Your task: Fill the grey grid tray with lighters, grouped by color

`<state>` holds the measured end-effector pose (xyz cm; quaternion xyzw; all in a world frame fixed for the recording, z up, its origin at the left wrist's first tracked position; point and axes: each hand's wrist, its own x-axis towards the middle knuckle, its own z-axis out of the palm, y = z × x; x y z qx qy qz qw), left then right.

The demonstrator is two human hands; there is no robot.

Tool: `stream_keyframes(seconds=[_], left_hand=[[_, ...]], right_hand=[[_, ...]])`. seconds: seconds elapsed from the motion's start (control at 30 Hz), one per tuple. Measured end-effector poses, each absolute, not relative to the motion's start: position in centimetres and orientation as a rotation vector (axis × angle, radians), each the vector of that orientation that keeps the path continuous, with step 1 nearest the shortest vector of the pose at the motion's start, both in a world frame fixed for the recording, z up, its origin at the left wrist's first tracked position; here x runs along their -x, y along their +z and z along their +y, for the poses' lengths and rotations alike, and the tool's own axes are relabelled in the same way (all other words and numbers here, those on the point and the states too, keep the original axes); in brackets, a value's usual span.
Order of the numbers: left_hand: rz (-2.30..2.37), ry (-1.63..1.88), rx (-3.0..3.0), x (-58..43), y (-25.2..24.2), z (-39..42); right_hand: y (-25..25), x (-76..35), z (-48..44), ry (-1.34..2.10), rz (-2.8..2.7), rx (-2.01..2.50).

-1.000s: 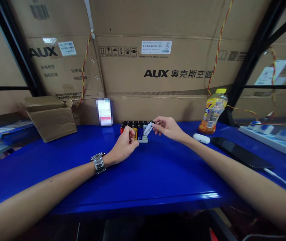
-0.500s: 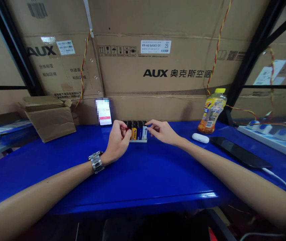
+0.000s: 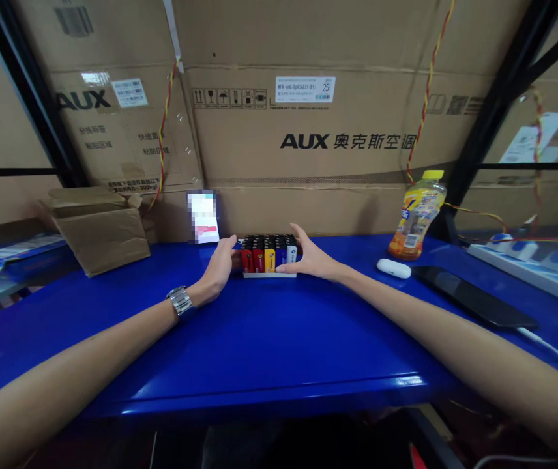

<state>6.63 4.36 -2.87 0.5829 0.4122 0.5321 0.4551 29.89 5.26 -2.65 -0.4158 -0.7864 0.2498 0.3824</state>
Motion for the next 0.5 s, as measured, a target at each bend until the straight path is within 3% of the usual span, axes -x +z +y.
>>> stream_keyframes(seconds=[0.13, 0.3, 0.5], left_hand=[[0.98, 1.178, -1.501, -6.8, -2.6, 4.6], [1.369, 1.017, -2.376, -5.2, -2.4, 7.1], [1.354, 0.777, -2.573, -5.6, -1.9, 11.8]], right_hand=[[-1.2, -32.2, 5.3, 0.548, -2.097, 1.067], [0.4, -37.1, 5.7, 0.617, -2.208, 1.118], [0.0, -39.2, 6.3, 0.627, -2.09, 1.198]])
